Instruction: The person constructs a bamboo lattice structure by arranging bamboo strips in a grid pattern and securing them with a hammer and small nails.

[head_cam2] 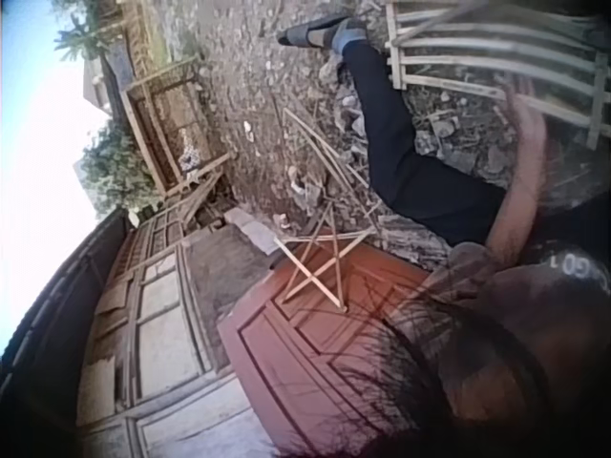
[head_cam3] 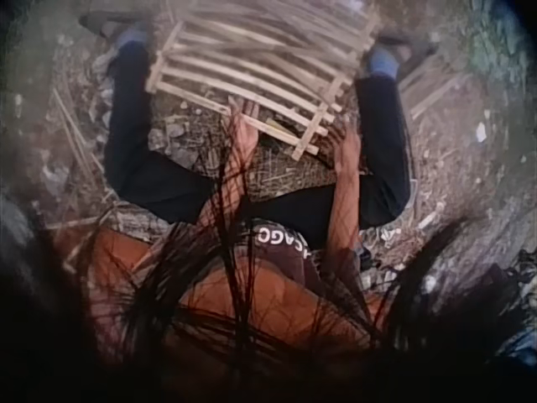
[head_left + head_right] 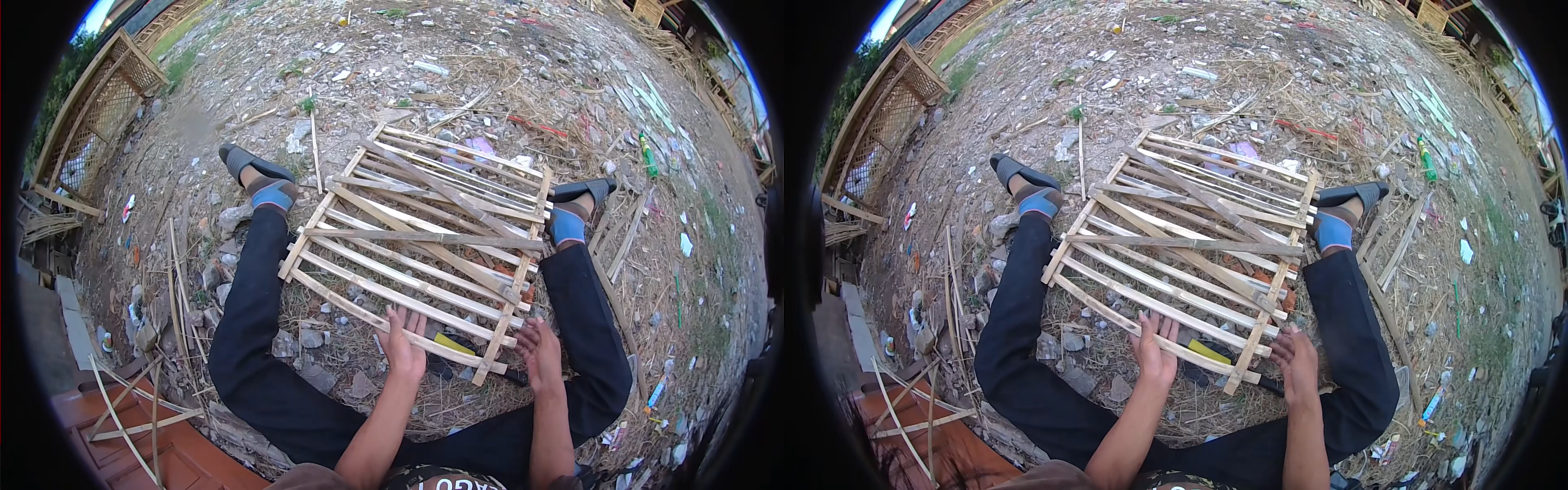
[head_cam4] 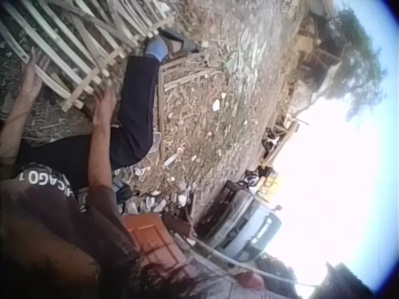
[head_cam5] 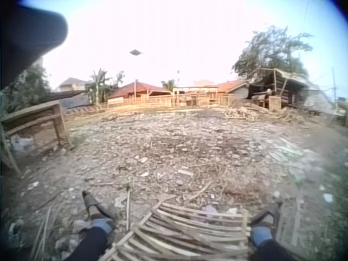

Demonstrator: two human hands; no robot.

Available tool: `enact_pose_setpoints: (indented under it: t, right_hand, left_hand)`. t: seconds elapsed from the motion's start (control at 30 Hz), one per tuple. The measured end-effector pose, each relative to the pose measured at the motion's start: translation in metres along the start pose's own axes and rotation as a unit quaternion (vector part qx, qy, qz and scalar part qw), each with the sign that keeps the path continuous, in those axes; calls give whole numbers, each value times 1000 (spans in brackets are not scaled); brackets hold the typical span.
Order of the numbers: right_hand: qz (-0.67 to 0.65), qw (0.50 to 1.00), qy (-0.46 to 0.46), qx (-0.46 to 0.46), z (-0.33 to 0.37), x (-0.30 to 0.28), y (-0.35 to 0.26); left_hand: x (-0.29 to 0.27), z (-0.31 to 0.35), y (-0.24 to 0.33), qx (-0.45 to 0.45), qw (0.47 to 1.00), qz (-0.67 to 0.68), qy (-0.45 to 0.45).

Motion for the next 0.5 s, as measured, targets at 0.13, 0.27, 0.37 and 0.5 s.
enact_pose_setpoints:
  t: [0.13, 0.27, 0.37, 0.5]
  right_hand:
    - [67, 996, -22, -50, -49, 36, -36]
    - [111, 991, -68, -42, -91, 66, -51]
    - [43, 996, -84, 2, -103, 74, -50]
    - [1, 993, -115, 11, -110, 67, -39]
  left_hand:
    - [-8, -6, -1, -24, 1000, 12, 9]
    - [-12, -11, -1, -36, 998, 1, -45]
    - [-14, -13, -1, -49, 998, 9, -45]
    - [-18, -14, 0, -59, 997, 14, -55]
Point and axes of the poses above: each hand's wrist, its own z-axis away from the middle knuckle, its own x-axis out of the palm, y = z × x, the point moved 2 cm from there along -z, towards the middle knuckle, and after that the axes turned 14 degrees about -z, right-handed, at the moved point
